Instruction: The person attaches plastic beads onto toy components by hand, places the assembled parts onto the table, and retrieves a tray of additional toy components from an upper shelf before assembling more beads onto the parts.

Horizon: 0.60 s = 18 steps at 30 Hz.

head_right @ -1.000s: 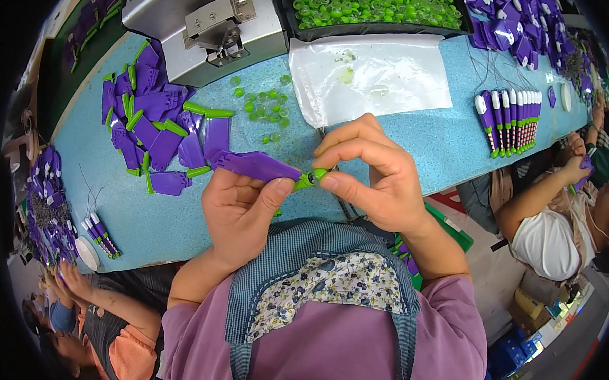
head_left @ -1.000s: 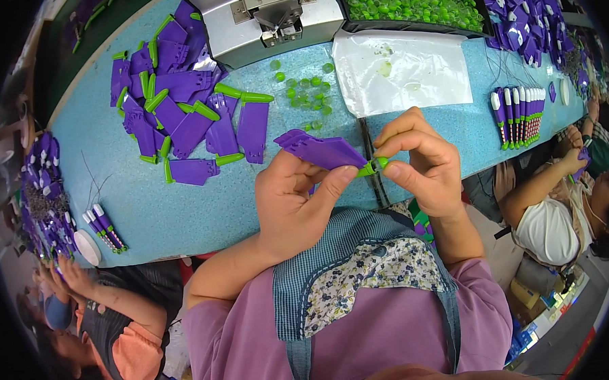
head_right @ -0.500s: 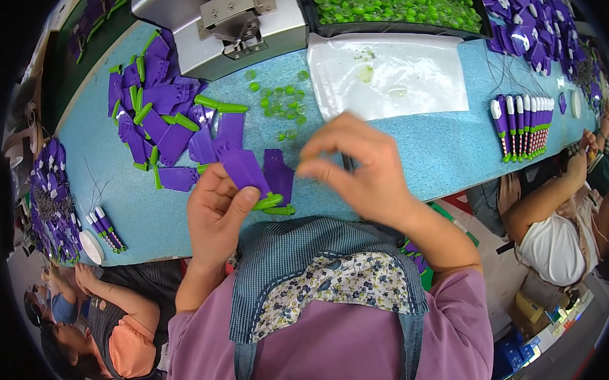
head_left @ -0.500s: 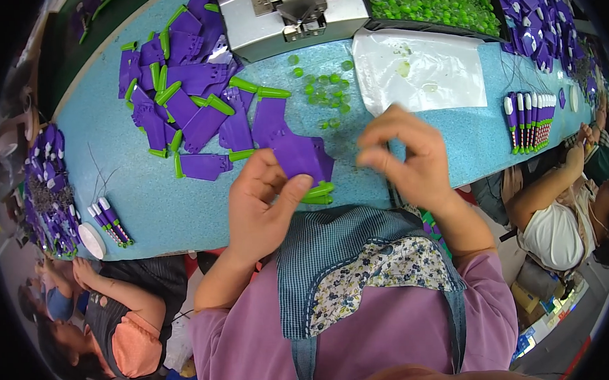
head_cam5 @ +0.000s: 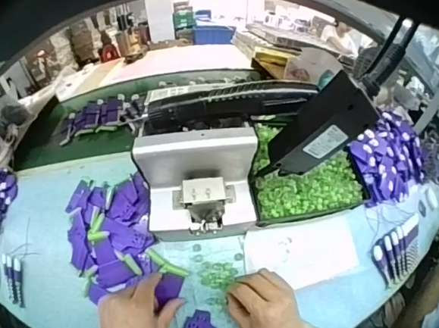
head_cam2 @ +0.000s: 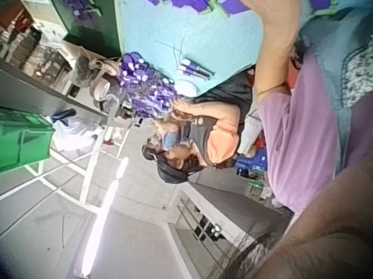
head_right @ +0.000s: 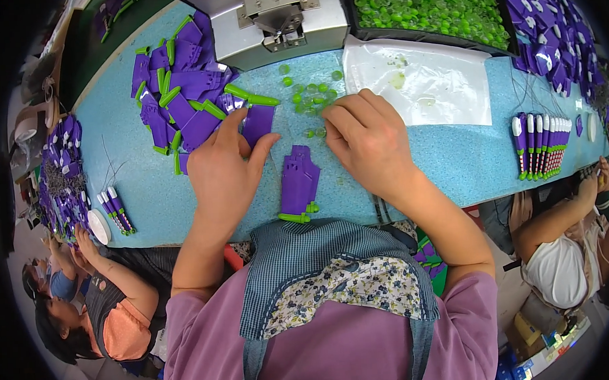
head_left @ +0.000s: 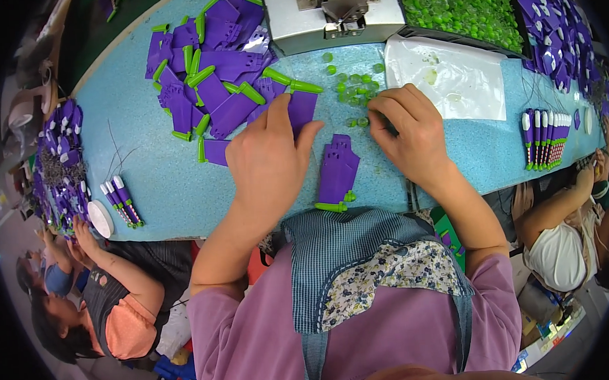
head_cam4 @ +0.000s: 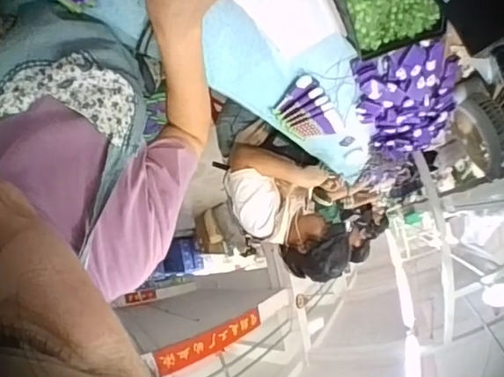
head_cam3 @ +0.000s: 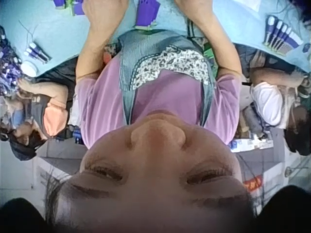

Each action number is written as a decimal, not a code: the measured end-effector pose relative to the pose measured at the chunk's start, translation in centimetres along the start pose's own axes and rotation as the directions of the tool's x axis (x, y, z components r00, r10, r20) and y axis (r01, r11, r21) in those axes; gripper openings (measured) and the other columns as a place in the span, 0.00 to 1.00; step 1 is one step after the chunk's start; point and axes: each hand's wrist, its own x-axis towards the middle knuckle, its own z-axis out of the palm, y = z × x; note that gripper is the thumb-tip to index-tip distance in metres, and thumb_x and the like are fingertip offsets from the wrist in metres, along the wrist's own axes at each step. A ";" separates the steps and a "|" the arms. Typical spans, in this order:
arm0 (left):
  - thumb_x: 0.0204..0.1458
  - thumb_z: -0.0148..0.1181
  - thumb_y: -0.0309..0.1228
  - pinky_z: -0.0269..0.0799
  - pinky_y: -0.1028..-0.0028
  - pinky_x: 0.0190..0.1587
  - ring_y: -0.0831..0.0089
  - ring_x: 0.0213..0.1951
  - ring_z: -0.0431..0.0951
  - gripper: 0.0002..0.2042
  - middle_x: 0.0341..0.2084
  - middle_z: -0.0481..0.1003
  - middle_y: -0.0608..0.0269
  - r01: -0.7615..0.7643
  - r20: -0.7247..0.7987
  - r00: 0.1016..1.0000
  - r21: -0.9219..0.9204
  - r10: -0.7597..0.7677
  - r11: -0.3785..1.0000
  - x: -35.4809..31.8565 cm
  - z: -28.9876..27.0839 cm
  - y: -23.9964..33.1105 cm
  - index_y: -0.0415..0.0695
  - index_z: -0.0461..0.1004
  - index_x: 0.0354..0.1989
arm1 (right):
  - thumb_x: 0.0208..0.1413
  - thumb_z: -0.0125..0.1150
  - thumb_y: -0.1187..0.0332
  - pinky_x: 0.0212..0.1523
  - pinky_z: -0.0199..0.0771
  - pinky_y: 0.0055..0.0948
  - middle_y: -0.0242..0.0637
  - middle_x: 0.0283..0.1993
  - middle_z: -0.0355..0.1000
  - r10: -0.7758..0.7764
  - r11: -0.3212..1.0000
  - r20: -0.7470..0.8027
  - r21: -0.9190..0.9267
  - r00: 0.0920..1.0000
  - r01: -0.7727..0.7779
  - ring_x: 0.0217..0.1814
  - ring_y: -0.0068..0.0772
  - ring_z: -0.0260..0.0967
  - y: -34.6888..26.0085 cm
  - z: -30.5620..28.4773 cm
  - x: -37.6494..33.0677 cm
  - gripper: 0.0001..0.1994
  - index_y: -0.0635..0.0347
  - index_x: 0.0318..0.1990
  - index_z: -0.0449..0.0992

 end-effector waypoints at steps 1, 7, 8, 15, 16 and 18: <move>0.46 0.66 0.31 0.65 0.69 0.20 0.65 0.16 0.72 0.14 0.15 0.72 0.63 -0.006 -0.001 1.000 0.002 0.006 1.000 0.2 0.0 0.1 0.39 0.77 0.40 | 0.36 0.63 0.80 0.31 0.70 0.33 0.37 0.31 0.70 0.001 1.000 -0.006 -0.002 1.000 -0.001 0.32 0.38 0.68 0.0 0.0 0.1 0.10 0.62 0.30 0.74; 0.50 0.60 0.29 0.68 0.69 0.19 0.67 0.15 0.75 0.10 0.13 0.73 0.60 -0.109 -0.117 0.985 0.145 0.127 0.983 0.4 -0.8 -0.1 0.41 0.76 0.40 | 0.35 0.62 0.80 0.28 0.71 0.32 0.36 0.30 0.69 -0.002 0.999 -0.082 0.034 0.997 0.004 0.28 0.38 0.69 0.0 -0.6 0.0 0.10 0.61 0.30 0.74; 0.50 0.60 0.29 0.68 0.69 0.19 0.67 0.15 0.75 0.10 0.13 0.73 0.60 -0.113 -0.114 0.985 0.146 0.130 0.983 0.2 -1.1 0.0 0.41 0.76 0.40 | 0.36 0.61 0.83 0.27 0.72 0.29 0.37 0.31 0.70 0.049 0.997 -0.076 0.067 0.996 -0.044 0.28 0.36 0.70 -0.3 -1.0 0.0 0.10 0.62 0.30 0.74; 0.60 0.50 0.24 0.77 0.74 0.33 0.66 0.30 0.81 0.03 0.32 0.77 0.50 0.396 0.400 0.897 -0.916 -0.188 -0.058 -1.4 -1.5 0.1 0.38 0.66 0.37 | 0.40 0.56 0.87 0.32 0.76 0.22 0.37 0.33 0.72 0.358 0.828 -0.002 0.462 0.934 -0.317 0.32 0.26 0.73 0.1 -1.8 -0.3 0.09 0.66 0.30 0.75; 0.59 0.51 0.23 0.77 0.73 0.33 0.65 0.31 0.81 0.03 0.33 0.77 0.50 0.387 0.388 0.904 -0.921 -0.180 -0.041 -1.9 -0.9 0.1 0.38 0.65 0.39 | 0.40 0.58 0.85 0.31 0.76 0.22 0.37 0.32 0.73 0.419 0.747 0.026 0.559 0.907 -0.361 0.32 0.27 0.74 0.0 -1.8 -0.2 0.08 0.65 0.30 0.76; 0.58 0.51 0.21 0.76 0.74 0.31 0.69 0.29 0.80 0.14 0.36 0.76 0.50 0.398 0.400 0.900 -0.916 -0.176 -0.048 -2.2 -0.1 1.4 0.40 0.58 0.51 | 0.41 0.58 0.85 0.33 0.76 0.22 0.37 0.34 0.73 0.371 0.758 0.045 0.563 0.928 -0.331 0.32 0.28 0.74 -0.5 -2.3 -0.2 0.09 0.65 0.31 0.77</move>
